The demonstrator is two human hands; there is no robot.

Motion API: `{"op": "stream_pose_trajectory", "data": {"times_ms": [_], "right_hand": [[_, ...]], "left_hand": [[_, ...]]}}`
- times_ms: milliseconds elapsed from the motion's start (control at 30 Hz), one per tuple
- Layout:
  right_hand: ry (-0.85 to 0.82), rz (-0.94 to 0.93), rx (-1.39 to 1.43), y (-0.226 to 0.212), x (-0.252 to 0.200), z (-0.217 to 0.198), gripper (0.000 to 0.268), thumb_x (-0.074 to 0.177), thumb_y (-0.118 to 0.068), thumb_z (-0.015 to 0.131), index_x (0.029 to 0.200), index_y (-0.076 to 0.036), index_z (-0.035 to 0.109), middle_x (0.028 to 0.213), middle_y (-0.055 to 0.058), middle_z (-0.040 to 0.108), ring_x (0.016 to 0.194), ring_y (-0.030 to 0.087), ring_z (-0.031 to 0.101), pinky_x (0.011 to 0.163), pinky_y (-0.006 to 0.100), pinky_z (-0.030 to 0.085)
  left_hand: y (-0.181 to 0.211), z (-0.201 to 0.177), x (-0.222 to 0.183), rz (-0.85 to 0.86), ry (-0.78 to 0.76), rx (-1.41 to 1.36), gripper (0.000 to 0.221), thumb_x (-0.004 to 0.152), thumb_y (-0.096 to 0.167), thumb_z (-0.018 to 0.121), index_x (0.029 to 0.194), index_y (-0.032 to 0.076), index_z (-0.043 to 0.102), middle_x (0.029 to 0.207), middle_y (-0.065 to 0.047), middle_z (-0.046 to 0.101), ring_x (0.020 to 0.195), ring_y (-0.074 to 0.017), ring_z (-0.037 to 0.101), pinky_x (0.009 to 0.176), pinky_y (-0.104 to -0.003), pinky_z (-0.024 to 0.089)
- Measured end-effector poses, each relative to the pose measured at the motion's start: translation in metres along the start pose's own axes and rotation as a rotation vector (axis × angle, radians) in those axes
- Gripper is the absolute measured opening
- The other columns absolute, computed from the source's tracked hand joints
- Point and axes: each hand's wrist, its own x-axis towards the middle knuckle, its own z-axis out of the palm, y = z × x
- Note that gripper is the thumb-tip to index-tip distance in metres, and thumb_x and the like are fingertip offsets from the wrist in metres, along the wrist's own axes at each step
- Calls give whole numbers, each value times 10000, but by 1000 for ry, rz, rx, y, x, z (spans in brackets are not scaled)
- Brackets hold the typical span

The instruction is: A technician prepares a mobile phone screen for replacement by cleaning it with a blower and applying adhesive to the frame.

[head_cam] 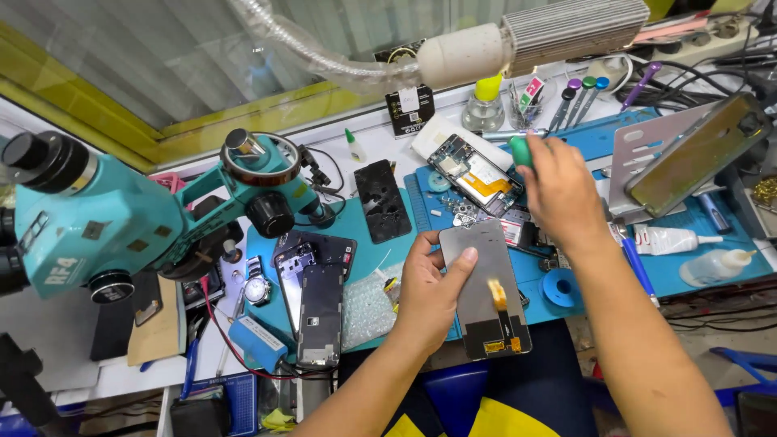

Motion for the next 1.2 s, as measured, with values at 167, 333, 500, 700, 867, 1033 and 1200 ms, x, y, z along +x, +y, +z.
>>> {"op": "stream_pose_trajectory", "data": {"times_ms": [167,333,500,700,867,1033,1200], "right_hand": [[482,566,1218,-80,14,-113,367,944,-210,541,1269,-48,596,1251,153,552,1117,324,558,960,439,462],[485,513,1829,-140,30,-169,526,952,-535,513,863,-46,686,936,136,611,674,343,633,605,403,529],[323,232,1771,-156,44,-163,710,983,-627,308,705,-75,657,732,50,561,669,203,536,676,325,484],[329,316,1740,-164,48,-166,654,985,-610,394,614,-88,522,566,31,395,508,139,370,556,284,318],[319,306,1661,-161,49,-159,666,989,-625,351,684,-79,580,733,88,470,732,228,476,818,390,393],[599,956,1653,-147,83,-157,596,631,-699,591,536,-123,473,463,7,316,440,165,396,478,303,247],[-105,827,1211,-46,34,-46,797,946,-19,729,1462,-2,122,1362,291,389,1281,490,554,1042,673,491]], "left_hand": [[15,8,-17,-158,77,343,383,899,273,698,1172,147,460,1120,-113,749,793,-198,720,607,-347,606],[16,16,-34,-102,18,443,385,907,308,664,1197,144,471,1103,-124,766,833,-192,713,636,-322,572],[26,17,-51,-104,-35,358,359,904,273,668,1166,139,462,1045,-122,758,799,-190,711,631,-314,572],[35,11,-56,-100,-40,392,369,918,313,657,1190,151,469,1047,-94,764,759,-171,700,605,-310,563],[37,10,-51,-94,-42,328,359,924,284,657,1191,136,469,1067,-115,773,800,-198,741,611,-309,603],[24,-9,-46,-115,-17,420,391,945,348,640,1256,155,502,1021,-61,755,820,-137,684,630,-294,542],[-6,-45,-34,-9,114,-164,287,1015,155,653,1236,-22,612,974,-198,771,833,-264,755,727,-400,631]]}}
